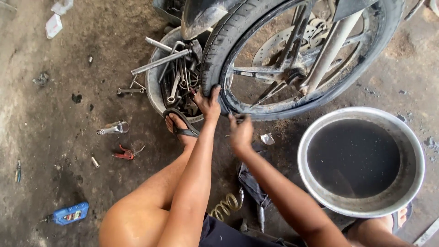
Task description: Fitting a motorcycle tire onto a rim using manual tire levers
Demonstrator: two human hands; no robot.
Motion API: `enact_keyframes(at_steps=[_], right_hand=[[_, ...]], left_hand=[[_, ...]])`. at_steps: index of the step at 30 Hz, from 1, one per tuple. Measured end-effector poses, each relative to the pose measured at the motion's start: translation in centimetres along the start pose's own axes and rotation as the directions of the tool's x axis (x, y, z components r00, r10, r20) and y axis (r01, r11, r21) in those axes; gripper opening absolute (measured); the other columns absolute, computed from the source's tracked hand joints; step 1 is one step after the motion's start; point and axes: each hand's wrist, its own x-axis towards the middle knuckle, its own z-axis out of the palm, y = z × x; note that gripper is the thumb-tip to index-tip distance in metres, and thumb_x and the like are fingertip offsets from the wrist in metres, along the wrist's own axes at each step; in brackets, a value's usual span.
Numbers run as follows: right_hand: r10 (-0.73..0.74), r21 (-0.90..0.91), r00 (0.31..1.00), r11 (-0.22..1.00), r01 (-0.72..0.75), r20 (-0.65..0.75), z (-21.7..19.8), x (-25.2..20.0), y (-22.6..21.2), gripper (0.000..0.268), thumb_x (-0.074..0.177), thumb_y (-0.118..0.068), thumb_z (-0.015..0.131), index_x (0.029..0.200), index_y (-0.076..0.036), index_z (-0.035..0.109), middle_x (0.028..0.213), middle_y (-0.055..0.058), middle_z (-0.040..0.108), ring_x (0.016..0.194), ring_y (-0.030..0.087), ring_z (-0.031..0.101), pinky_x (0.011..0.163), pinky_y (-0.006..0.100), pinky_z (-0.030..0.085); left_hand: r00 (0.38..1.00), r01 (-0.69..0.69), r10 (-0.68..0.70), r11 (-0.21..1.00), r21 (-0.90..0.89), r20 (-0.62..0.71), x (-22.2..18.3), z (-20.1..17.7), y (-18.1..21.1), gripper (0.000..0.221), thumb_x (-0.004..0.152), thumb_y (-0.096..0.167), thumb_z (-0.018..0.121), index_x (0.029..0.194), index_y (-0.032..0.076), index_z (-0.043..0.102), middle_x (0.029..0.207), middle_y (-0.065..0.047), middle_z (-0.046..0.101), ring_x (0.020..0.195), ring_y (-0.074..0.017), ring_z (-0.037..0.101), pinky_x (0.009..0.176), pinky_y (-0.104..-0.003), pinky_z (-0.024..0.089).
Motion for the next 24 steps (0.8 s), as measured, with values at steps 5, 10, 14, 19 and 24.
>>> enact_keyframes(at_steps=[5,10,14,19,24], right_hand=[[0.236,0.331,0.941,0.932,-0.149,-0.242,5.0,-2.1,-1.1,0.036,0.092,-0.039,0.041,0.087,-0.004,0.047,0.076,0.024,0.06,0.081,0.039,0.059,0.073,0.047,0.045],[-0.527,-0.285,0.85,0.815,0.504,-0.005,-1.3,0.2,7.0,0.014,0.086,-0.024,0.048,0.08,-0.012,0.045,0.056,0.012,0.057,0.055,0.028,0.062,0.047,0.035,0.047],[-0.613,-0.501,0.736,0.559,0.661,0.288,-8.4,4.2,6.3,0.01,0.081,-0.018,0.048,0.089,-0.014,0.053,0.087,0.011,0.06,0.069,0.034,0.062,0.053,0.045,0.048],[-0.448,-0.599,0.714,0.393,0.698,0.537,-12.0,4.8,-0.2,0.022,0.084,-0.024,0.035,0.078,-0.017,0.055,0.078,0.004,0.061,0.063,0.027,0.063,0.054,0.039,0.05],[-0.231,-0.607,0.669,0.287,0.741,0.707,-11.9,5.7,-2.8,0.034,0.084,-0.018,0.025,0.079,-0.017,0.058,0.084,0.004,0.066,0.057,0.021,0.064,0.054,0.035,0.052]], left_hand=[[0.999,-0.026,0.027,0.999,-0.037,0.041,-0.3,0.9,-3.3,0.035,0.069,0.036,0.073,0.066,0.004,0.06,0.054,-0.011,0.055,0.05,-0.0175,0.055,0.048,-0.03,0.043],[0.999,-0.012,0.014,0.999,-0.039,0.047,-0.2,0.2,-0.2,0.031,0.071,0.03,0.071,0.068,0.002,0.059,0.056,-0.014,0.056,0.052,-0.0197,0.057,0.048,-0.032,0.044],[0.998,0.033,-0.029,0.996,-0.082,0.052,-0.1,0.4,1.8,0.025,0.071,0.024,0.071,0.072,0.001,0.062,0.056,-0.012,0.055,0.052,-0.0137,0.052,0.048,-0.029,0.043],[0.997,0.064,-0.056,0.989,-0.13,0.059,-2.6,0.0,2.8,0.037,0.081,0.029,0.061,0.102,0.0,0.051,0.091,-0.02,0.052,0.087,-0.0225,0.05,0.075,-0.037,0.038],[0.874,0.472,-0.484,0.867,-0.162,-0.043,-8.1,1.8,0.3,0.051,0.085,0.032,0.058,0.114,-0.009,0.047,0.113,-0.027,0.051,0.109,-0.0352,0.049,0.095,-0.044,0.033]])
